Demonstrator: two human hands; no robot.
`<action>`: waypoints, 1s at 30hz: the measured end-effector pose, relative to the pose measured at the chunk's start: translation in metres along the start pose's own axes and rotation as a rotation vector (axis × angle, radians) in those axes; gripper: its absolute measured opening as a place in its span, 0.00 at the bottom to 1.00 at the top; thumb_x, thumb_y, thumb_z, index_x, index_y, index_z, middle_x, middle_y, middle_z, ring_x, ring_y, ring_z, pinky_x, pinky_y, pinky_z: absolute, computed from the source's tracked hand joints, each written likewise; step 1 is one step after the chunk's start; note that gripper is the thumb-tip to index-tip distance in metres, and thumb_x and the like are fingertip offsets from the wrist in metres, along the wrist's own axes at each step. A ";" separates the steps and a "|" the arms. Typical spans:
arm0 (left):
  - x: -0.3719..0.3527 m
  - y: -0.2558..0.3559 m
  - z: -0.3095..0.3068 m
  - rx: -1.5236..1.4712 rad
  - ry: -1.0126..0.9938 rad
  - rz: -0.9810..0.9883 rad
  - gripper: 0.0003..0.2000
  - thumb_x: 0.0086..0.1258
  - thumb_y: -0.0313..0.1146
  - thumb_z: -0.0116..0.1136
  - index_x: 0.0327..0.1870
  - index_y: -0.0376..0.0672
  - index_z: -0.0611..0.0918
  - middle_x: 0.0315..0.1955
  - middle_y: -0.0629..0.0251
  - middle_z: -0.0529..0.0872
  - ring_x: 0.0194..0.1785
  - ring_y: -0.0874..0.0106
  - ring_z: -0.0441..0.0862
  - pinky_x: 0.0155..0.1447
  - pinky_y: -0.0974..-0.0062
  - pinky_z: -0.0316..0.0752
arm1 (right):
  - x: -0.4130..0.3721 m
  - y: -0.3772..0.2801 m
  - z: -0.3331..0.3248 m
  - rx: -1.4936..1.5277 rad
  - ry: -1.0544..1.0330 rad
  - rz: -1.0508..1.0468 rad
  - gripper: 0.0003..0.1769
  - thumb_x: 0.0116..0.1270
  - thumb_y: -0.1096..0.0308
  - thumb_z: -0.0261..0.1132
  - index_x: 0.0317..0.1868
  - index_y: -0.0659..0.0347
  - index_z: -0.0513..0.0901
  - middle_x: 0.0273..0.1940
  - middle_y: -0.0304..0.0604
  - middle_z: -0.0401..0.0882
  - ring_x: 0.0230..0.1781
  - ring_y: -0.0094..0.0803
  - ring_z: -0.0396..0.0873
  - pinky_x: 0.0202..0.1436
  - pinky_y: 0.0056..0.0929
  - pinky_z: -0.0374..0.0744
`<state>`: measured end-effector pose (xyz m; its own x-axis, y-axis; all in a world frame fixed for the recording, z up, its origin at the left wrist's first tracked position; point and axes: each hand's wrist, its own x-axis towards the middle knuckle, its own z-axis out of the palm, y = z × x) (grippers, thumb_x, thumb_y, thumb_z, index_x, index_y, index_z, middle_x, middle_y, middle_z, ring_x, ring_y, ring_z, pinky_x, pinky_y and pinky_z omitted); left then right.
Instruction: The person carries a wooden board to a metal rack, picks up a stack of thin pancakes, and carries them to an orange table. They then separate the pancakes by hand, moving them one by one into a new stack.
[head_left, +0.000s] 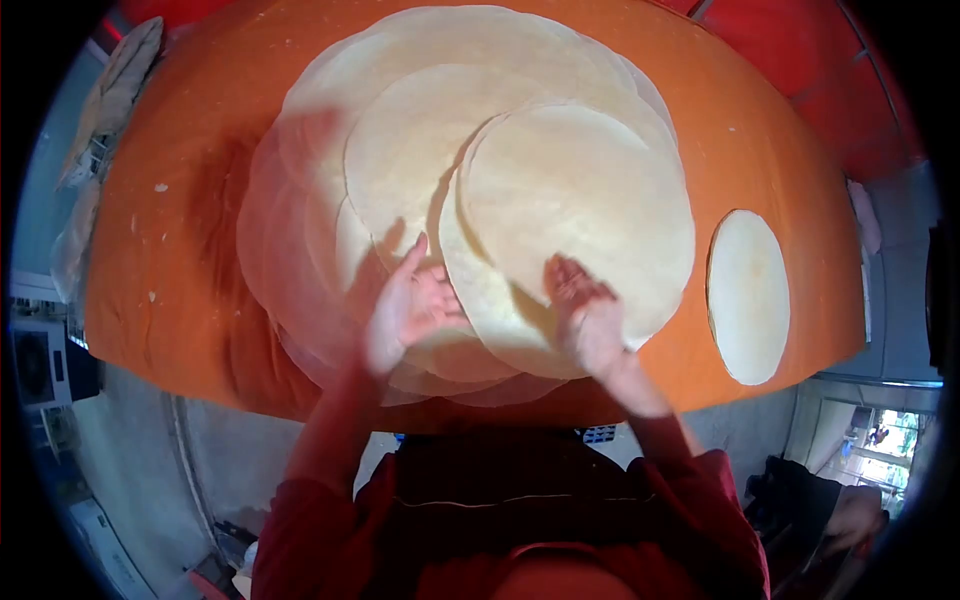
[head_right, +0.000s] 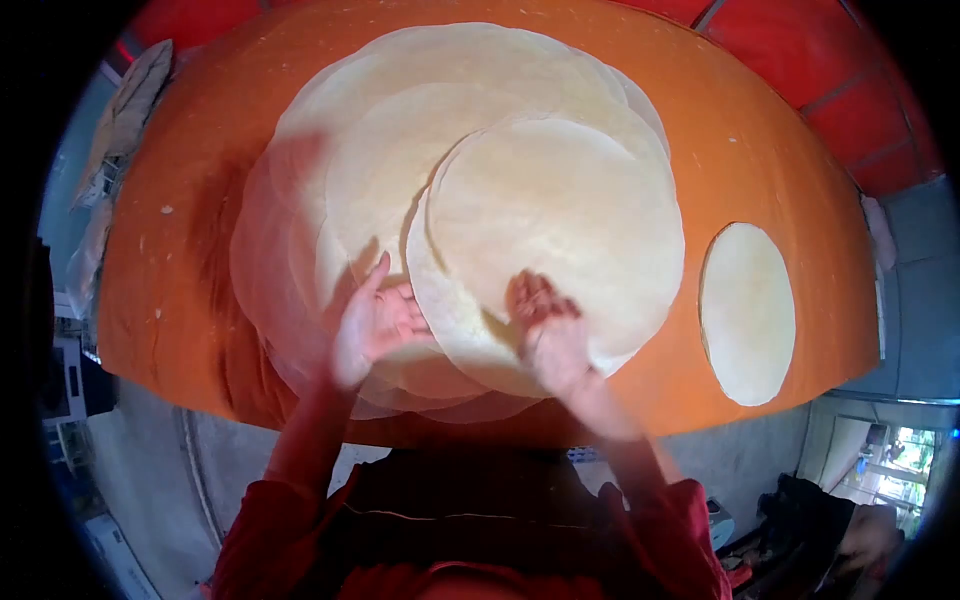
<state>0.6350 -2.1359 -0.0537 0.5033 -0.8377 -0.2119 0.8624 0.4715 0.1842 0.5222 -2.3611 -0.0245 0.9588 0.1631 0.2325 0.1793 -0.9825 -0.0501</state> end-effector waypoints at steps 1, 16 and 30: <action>-0.004 -0.010 0.002 -0.129 -0.133 -0.097 0.28 0.65 0.49 0.33 0.56 0.33 0.62 0.53 0.45 0.65 0.55 0.53 0.63 0.57 0.54 0.59 | -0.008 -0.017 -0.001 0.037 -0.051 0.021 0.30 0.43 0.74 0.53 0.52 0.68 0.67 0.52 0.55 0.69 0.51 0.43 0.70 0.45 0.37 0.72; -0.035 0.000 -0.032 0.365 0.381 0.229 0.23 0.68 0.41 0.33 0.60 0.37 0.61 0.56 0.54 0.64 0.60 0.61 0.62 0.62 0.64 0.56 | 0.055 0.112 -0.103 1.473 0.111 0.591 0.18 0.64 0.61 0.49 0.50 0.62 0.67 0.46 0.41 0.71 0.44 0.25 0.71 0.43 0.21 0.70; -0.042 0.023 -0.023 0.738 0.083 0.535 0.19 0.65 0.29 0.39 0.58 0.37 0.61 0.56 0.54 0.65 0.59 0.60 0.64 0.63 0.64 0.57 | 0.151 0.003 0.019 -0.017 0.137 -0.357 0.19 0.48 0.73 0.51 0.43 0.68 0.69 0.25 0.48 0.75 0.21 0.36 0.75 0.22 0.34 0.73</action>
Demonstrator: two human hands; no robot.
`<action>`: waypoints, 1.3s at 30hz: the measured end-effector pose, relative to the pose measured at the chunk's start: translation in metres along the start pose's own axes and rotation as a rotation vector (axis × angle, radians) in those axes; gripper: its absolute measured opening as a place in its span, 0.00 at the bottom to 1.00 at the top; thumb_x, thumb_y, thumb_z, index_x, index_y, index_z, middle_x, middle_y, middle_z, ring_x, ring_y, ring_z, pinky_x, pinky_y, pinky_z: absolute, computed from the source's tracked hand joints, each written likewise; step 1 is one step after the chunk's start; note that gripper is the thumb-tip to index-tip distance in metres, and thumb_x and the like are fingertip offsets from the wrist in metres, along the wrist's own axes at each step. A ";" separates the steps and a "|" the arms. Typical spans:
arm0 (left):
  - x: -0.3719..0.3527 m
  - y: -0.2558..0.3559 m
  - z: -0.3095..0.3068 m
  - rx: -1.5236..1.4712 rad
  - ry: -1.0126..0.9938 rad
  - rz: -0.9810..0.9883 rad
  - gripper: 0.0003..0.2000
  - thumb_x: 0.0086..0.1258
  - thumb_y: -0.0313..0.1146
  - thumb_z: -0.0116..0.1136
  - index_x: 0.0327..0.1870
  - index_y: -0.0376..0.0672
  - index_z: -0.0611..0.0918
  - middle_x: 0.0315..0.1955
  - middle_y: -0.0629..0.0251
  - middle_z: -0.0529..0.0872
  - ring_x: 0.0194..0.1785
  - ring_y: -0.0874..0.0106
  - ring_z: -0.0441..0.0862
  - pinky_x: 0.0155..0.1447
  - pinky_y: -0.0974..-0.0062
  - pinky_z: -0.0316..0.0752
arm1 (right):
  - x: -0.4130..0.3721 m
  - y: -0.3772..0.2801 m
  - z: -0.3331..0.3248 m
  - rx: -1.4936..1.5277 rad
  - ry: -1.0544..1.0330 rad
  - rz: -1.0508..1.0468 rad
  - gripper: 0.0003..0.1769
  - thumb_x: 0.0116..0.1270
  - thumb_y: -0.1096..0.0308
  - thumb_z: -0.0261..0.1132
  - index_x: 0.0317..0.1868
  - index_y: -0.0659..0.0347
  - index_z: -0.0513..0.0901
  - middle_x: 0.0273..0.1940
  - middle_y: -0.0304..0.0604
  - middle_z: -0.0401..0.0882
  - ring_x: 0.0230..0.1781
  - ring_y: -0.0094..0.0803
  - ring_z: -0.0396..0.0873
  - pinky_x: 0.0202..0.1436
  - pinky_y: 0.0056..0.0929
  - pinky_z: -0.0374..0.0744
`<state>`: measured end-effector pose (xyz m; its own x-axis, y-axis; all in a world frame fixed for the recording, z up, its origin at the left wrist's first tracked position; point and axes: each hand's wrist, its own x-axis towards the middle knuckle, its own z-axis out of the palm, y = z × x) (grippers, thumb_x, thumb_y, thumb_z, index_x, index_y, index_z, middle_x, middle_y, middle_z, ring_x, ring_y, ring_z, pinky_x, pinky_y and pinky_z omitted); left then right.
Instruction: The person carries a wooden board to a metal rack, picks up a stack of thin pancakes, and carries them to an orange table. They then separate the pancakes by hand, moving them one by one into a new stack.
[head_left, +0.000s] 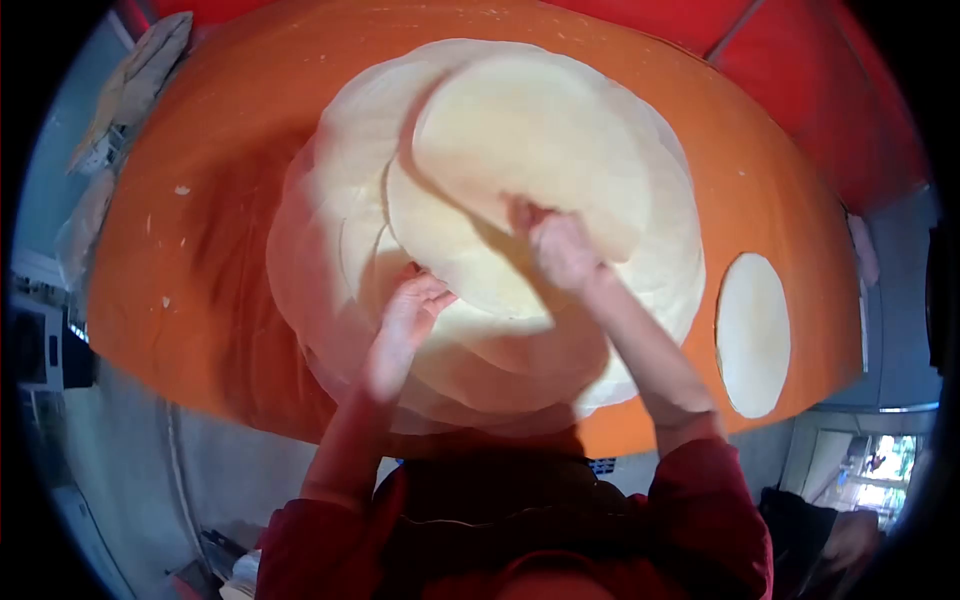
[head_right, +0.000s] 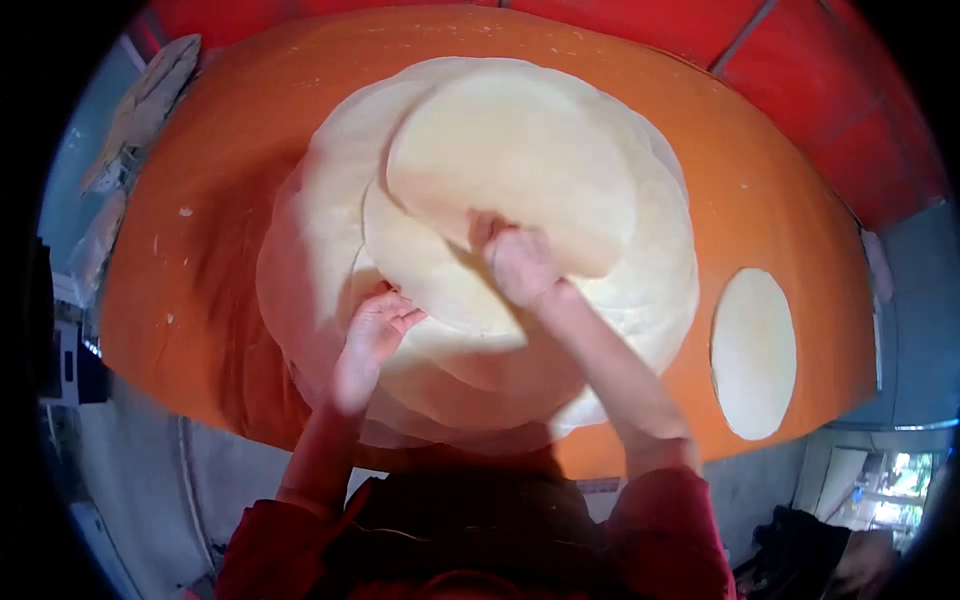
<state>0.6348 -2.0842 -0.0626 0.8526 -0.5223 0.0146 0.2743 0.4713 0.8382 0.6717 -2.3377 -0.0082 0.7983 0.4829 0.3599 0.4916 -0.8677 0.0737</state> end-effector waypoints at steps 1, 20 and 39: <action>-0.002 0.003 0.001 0.049 -0.029 0.028 0.18 0.64 0.28 0.40 0.56 0.37 0.62 0.55 0.53 0.65 0.59 0.60 0.64 0.62 0.64 0.58 | -0.008 -0.009 0.023 0.086 0.023 -0.034 0.18 0.48 0.71 0.52 0.42 0.68 0.70 0.25 0.48 0.75 0.17 0.36 0.74 0.21 0.33 0.73; 0.092 -0.014 0.041 -0.151 0.061 -0.239 0.17 0.61 0.26 0.38 0.49 0.27 0.69 0.54 0.41 0.64 0.58 0.47 0.61 0.63 0.55 0.56 | 0.031 0.160 -0.123 0.453 0.332 0.368 0.11 0.58 0.66 0.52 0.30 0.64 0.77 0.19 0.38 0.72 0.15 0.26 0.66 0.18 0.25 0.66; 0.215 -0.042 -0.008 -0.784 0.047 -0.058 0.07 0.56 0.27 0.47 0.35 0.40 0.74 0.24 0.57 0.77 0.33 0.59 0.76 0.49 0.58 0.67 | 0.006 0.299 -0.123 -0.124 0.399 0.339 0.06 0.47 0.74 0.57 0.28 0.61 0.78 0.18 0.49 0.74 0.18 0.44 0.71 0.20 0.37 0.67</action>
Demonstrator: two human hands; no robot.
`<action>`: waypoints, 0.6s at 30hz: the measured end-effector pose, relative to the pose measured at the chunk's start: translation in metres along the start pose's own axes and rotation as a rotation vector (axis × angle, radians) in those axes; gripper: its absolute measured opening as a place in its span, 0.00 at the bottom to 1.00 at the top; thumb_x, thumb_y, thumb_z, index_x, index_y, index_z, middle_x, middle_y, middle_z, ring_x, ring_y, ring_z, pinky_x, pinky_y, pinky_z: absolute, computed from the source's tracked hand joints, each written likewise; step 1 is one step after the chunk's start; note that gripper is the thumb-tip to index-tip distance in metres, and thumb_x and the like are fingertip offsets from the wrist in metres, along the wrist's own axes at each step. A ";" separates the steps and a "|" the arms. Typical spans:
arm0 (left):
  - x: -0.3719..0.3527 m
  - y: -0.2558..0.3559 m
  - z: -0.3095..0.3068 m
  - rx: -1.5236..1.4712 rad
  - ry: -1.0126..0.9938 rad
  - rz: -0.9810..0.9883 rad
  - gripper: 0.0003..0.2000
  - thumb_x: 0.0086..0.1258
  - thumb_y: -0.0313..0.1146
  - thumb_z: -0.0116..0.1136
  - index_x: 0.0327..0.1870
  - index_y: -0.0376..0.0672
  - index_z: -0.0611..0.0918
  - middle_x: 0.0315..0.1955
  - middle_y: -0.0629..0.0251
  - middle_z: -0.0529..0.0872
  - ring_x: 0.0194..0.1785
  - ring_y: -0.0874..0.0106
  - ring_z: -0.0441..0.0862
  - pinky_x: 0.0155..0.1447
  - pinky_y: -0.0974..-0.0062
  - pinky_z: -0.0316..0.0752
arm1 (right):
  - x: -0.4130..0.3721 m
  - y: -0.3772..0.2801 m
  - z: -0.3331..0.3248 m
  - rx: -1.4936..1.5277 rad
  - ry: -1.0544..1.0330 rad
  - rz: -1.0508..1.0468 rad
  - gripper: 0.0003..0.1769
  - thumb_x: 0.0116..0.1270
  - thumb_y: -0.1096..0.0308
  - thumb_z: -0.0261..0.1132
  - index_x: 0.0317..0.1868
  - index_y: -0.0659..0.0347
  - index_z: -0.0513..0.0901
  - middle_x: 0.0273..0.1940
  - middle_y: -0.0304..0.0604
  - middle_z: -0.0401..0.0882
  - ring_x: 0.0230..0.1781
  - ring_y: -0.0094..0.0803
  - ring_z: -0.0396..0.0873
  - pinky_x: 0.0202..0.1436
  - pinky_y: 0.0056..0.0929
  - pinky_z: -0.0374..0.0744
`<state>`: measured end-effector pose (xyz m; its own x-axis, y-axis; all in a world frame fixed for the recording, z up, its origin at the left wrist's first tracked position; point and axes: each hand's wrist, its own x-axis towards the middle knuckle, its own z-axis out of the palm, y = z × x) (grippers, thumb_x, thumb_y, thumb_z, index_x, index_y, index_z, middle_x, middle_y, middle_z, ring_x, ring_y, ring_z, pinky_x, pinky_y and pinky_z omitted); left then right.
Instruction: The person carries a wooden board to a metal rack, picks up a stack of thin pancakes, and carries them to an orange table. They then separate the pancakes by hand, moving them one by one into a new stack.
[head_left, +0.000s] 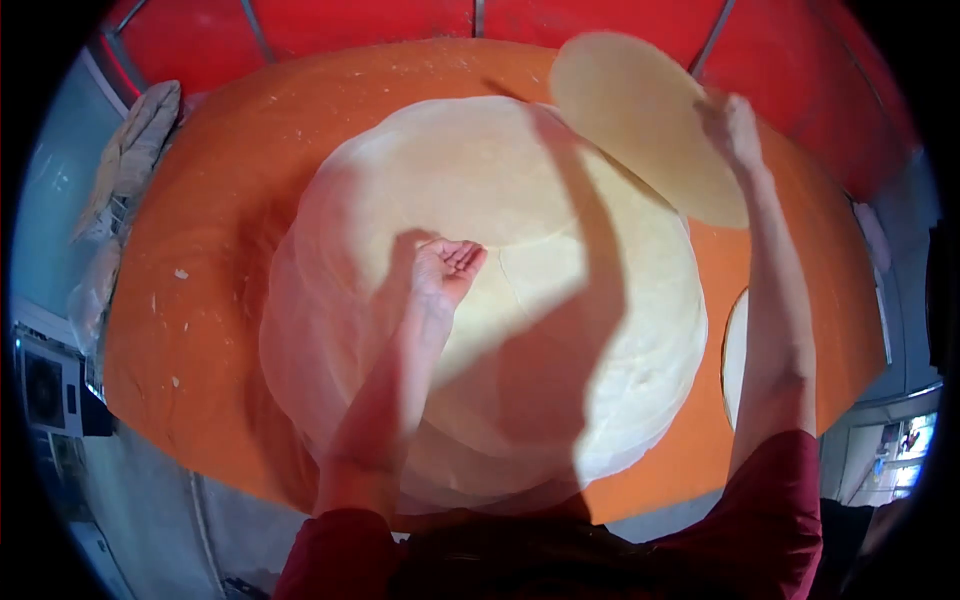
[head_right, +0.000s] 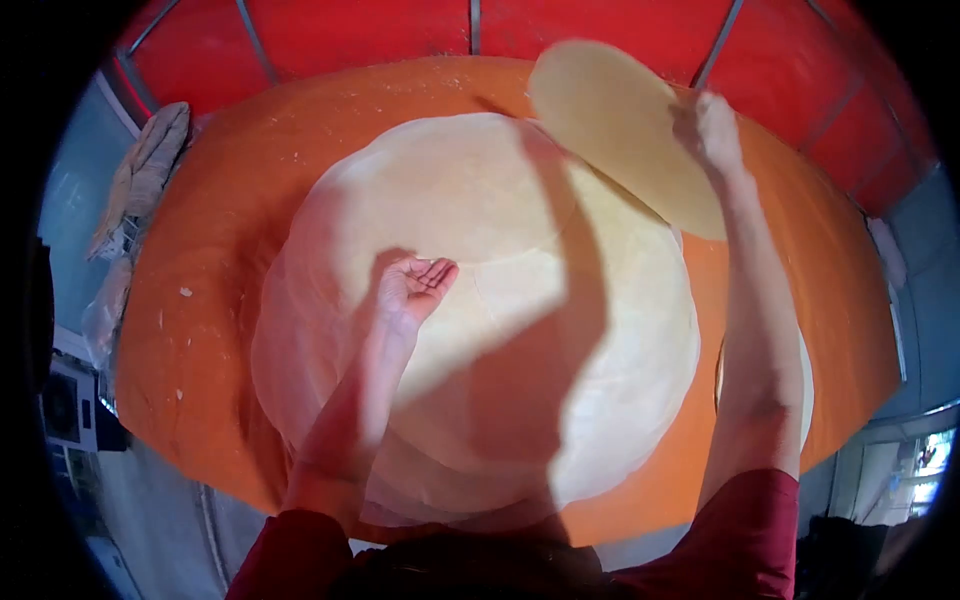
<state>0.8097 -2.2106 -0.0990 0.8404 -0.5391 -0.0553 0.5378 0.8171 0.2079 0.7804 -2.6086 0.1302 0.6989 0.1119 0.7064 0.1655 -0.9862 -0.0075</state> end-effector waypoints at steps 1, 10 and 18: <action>0.000 0.000 0.002 -0.097 -0.218 -0.012 0.06 0.56 0.26 0.47 0.35 0.41 0.73 0.23 0.59 0.76 0.33 0.60 0.76 0.51 0.57 0.66 | 0.032 -0.055 -0.024 -0.248 -0.005 0.059 0.09 0.47 0.75 0.55 0.30 0.60 0.79 0.23 0.53 0.75 0.21 0.48 0.73 0.23 0.40 0.70; 0.009 0.025 -0.038 1.066 -0.022 0.396 0.12 0.62 0.31 0.43 0.42 0.34 0.74 0.41 0.51 0.77 0.46 0.60 0.75 0.54 0.65 0.68 | -0.023 -0.145 0.181 0.169 -0.087 -0.265 0.15 0.50 0.72 0.54 0.41 0.58 0.73 0.32 0.44 0.76 0.29 0.38 0.76 0.30 0.33 0.75; 0.004 0.040 0.009 0.757 0.313 0.219 0.11 0.61 0.30 0.44 0.40 0.33 0.75 0.40 0.50 0.78 0.46 0.61 0.75 0.54 0.67 0.69 | -0.080 -0.207 0.193 0.259 -0.324 -0.086 0.27 0.43 0.69 0.64 0.48 0.60 0.72 0.44 0.45 0.75 0.43 0.36 0.75 0.42 0.30 0.75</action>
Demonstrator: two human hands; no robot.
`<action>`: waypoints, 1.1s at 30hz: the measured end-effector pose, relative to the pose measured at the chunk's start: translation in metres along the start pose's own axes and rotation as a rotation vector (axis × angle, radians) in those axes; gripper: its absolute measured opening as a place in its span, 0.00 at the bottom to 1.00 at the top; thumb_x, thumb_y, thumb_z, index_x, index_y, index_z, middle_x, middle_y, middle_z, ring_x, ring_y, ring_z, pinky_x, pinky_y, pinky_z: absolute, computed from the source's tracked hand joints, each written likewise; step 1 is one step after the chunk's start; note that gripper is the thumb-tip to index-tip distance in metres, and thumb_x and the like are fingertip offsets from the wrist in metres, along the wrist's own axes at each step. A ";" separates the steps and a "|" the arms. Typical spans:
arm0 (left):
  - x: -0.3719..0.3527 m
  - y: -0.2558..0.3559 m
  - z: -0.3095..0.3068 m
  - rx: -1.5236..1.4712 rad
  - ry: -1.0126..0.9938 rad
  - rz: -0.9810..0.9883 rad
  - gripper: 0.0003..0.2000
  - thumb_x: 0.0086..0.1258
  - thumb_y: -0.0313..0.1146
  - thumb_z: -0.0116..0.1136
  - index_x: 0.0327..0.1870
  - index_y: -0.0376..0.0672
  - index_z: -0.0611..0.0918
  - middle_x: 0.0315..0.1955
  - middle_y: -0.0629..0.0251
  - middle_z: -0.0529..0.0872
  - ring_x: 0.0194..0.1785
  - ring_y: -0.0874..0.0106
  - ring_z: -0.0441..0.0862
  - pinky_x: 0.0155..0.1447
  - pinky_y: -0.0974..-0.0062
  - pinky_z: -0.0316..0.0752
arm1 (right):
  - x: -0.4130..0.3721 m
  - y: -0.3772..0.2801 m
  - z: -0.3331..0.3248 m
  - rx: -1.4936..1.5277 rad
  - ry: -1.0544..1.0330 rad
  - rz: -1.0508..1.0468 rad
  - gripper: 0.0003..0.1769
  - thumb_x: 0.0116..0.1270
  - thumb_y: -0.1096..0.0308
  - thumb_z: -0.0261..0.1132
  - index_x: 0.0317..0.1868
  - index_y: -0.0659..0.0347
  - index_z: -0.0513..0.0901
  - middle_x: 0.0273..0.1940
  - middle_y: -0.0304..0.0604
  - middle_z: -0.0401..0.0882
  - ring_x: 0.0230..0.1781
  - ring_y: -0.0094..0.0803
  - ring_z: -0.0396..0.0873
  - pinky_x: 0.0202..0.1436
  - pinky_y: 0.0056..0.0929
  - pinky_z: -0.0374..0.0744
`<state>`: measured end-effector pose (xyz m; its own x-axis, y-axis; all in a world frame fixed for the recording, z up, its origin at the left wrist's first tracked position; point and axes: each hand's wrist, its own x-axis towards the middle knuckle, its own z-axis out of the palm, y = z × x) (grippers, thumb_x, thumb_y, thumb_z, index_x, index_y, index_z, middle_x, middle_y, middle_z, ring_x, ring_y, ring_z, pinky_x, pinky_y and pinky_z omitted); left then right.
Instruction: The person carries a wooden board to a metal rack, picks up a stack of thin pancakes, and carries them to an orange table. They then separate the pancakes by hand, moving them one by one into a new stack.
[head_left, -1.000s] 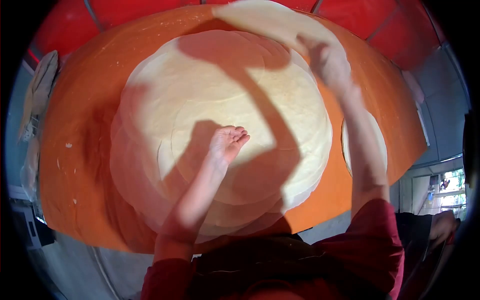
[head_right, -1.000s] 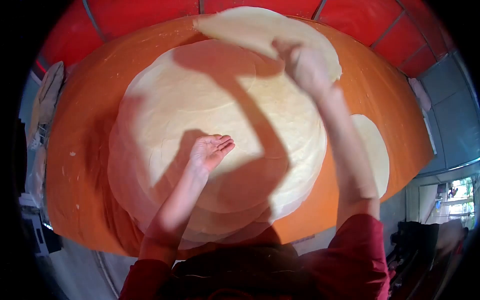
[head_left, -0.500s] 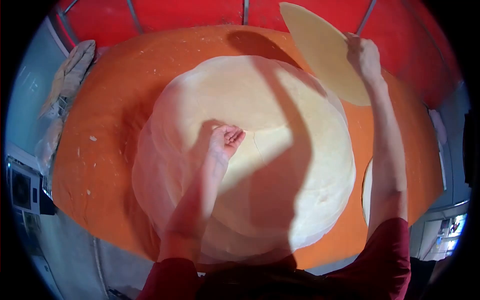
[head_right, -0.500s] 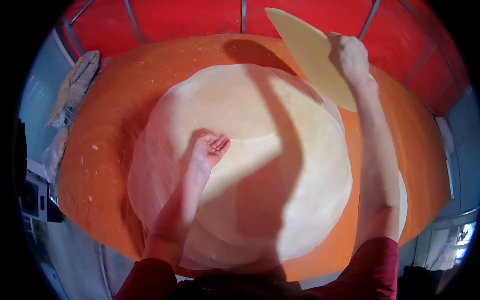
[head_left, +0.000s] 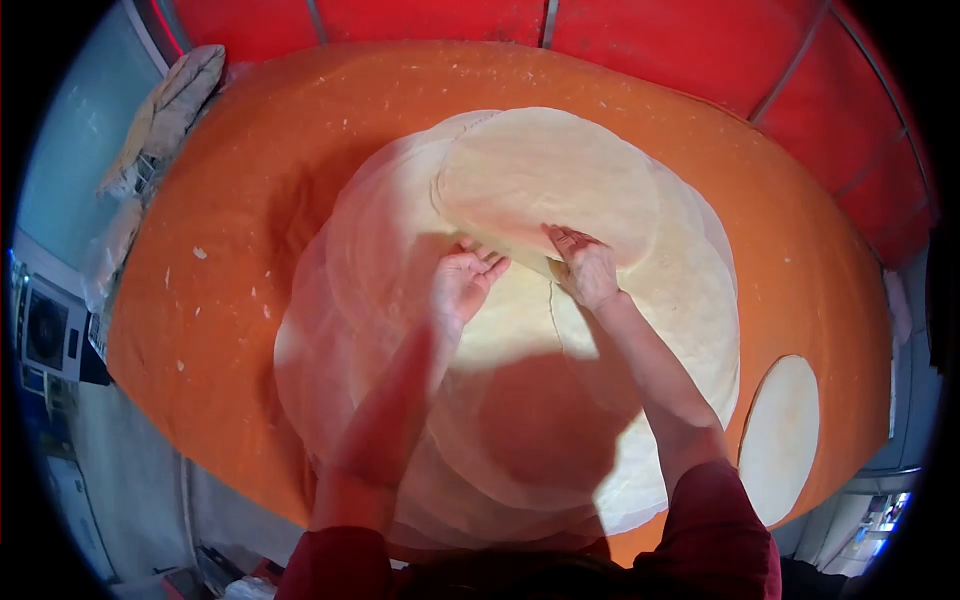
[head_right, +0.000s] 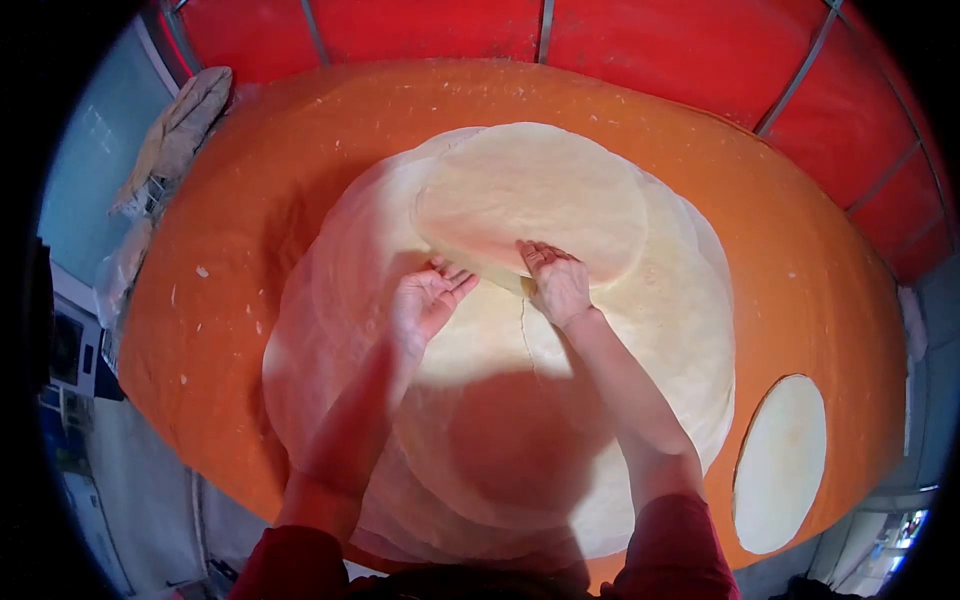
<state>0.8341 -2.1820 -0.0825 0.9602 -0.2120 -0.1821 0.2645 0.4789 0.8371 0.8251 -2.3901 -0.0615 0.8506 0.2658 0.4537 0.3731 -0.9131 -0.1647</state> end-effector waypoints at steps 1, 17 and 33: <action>0.005 -0.001 -0.002 0.000 -0.003 0.001 0.11 0.61 0.30 0.44 0.40 0.33 0.75 0.40 0.50 0.78 0.46 0.61 0.75 0.54 0.67 0.69 | -0.001 -0.002 0.003 0.016 0.024 0.001 0.26 0.44 0.68 0.64 0.49 0.60 0.72 0.44 0.45 0.75 0.43 0.36 0.75 0.42 0.31 0.75; -0.004 -0.030 0.021 0.545 -0.265 0.028 0.11 0.61 0.28 0.43 0.40 0.32 0.74 0.41 0.49 0.77 0.47 0.61 0.74 0.55 0.67 0.68 | 0.087 0.118 -0.175 0.452 0.315 -0.003 0.05 0.48 0.76 0.53 0.20 0.63 0.76 0.21 0.51 0.75 0.17 0.35 0.75 0.18 0.31 0.70; -0.043 -0.043 0.081 0.759 -0.941 -0.207 0.11 0.61 0.26 0.42 0.41 0.30 0.74 0.41 0.49 0.77 0.48 0.60 0.74 0.56 0.68 0.67 | -0.171 -0.034 -0.076 -0.264 -0.028 0.254 0.22 0.46 0.67 0.58 0.42 0.69 0.71 0.31 0.51 0.75 0.33 0.40 0.75 0.31 0.34 0.75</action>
<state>0.7739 -2.2622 -0.0695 0.3831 -0.9084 -0.1672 -0.0172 -0.1880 0.9820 0.6387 -2.4281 -0.0671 0.9148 0.0254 0.4030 0.0435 -0.9984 -0.0357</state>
